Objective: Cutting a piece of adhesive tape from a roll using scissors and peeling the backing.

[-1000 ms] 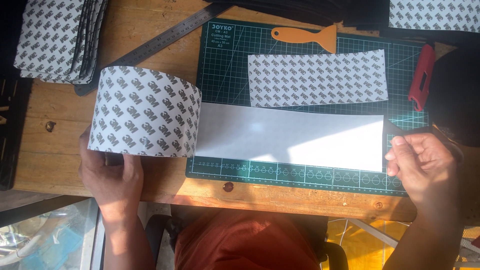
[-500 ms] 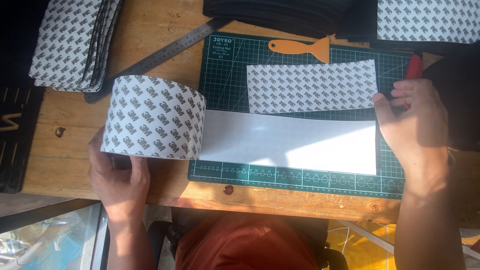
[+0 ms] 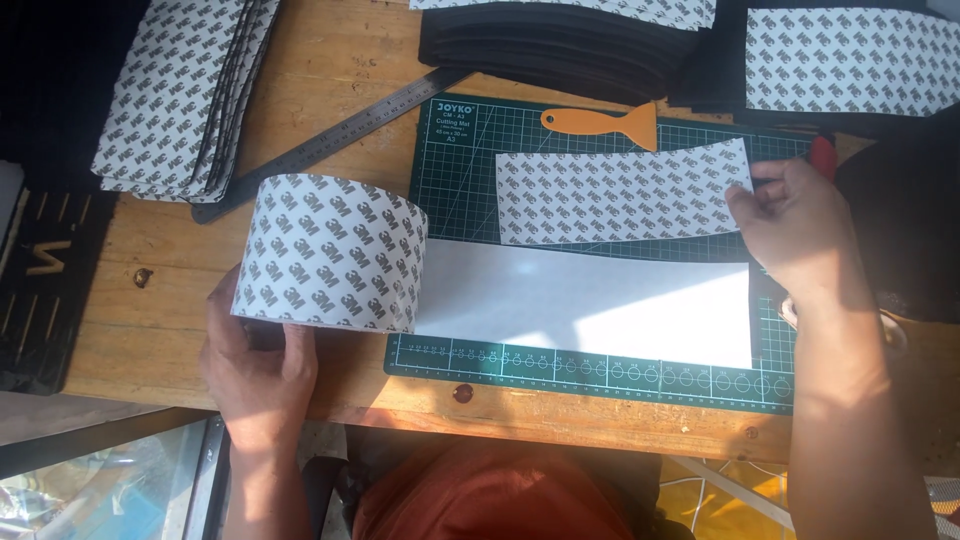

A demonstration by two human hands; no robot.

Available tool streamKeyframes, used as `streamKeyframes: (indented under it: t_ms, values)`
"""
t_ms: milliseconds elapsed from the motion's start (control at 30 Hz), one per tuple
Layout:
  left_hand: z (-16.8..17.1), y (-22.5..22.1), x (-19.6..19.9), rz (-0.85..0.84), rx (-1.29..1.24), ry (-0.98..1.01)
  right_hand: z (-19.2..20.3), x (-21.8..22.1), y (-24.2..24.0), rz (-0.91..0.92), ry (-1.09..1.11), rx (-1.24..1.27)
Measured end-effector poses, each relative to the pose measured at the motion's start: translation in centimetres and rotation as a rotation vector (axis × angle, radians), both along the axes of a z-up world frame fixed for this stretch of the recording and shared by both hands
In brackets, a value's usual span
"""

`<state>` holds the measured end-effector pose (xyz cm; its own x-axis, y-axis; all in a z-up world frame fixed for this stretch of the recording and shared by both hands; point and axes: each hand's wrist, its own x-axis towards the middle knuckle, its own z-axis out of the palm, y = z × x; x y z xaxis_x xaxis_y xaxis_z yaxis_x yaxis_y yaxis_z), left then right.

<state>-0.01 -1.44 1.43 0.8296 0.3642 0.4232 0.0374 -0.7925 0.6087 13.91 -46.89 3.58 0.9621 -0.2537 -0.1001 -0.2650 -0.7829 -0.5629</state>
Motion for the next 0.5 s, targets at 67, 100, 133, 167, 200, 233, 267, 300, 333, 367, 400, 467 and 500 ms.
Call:
streamKeyframes:
  t_ms: [67, 100, 133, 167, 200, 233, 267, 300, 333, 367, 400, 467, 500]
  values:
    - [0.0, 0.0, 0.0, -0.010, 0.007, -0.017, -0.9, 0.4, -0.4, -0.013, -0.049, 0.138]
    - [0.1, -0.1, 0.0, -0.014, -0.003, -0.015, -1.1, 0.5, -0.4, -0.057, -0.040, 0.275]
    - [0.2, -0.1, 0.0, -0.018, -0.013, -0.013, -1.2, 0.7, -0.4, -0.101, -0.032, 0.413]
    - [0.2, -0.2, 0.0, -0.018, -0.013, -0.016, -0.7, 0.6, -0.1, -0.100, -0.035, 0.414]
    - [0.2, -0.2, 0.1, -0.008, -0.021, 0.006, -0.2, 0.4, 0.1, -0.143, -0.029, 0.472]
    - [0.2, -0.2, 0.0, 0.005, -0.028, 0.028, 0.2, 0.3, 0.4, -0.183, -0.023, 0.531]
    - [0.5, -0.3, 0.0, 0.008, -0.026, 0.025, -0.2, 0.4, -0.1, -0.178, -0.025, 0.533]
    - [0.7, -0.4, 0.0, -0.016, -0.033, 0.013, -0.6, 0.3, -0.6, -0.185, -0.052, 0.605]
    - [1.0, -0.5, 0.1, -0.040, -0.040, 0.000, -1.1, 0.3, -1.1, -0.192, -0.078, 0.676]
    - [0.9, -0.5, 0.0, -0.037, -0.037, -0.002, -1.6, 0.3, -1.5, -0.188, -0.079, 0.679]
    - [0.8, -0.4, 0.0, -0.047, -0.021, -0.002, -2.2, 0.2, -1.9, -0.181, -0.140, 0.732]
    - [0.8, -0.4, 0.0, -0.056, -0.001, -0.006, -2.5, -0.1, -2.1, -0.172, -0.204, 0.790]
    - [0.8, -0.4, 0.0, -0.062, -0.008, -0.004, -2.2, -0.3, -2.0, -0.154, -0.231, 0.790]
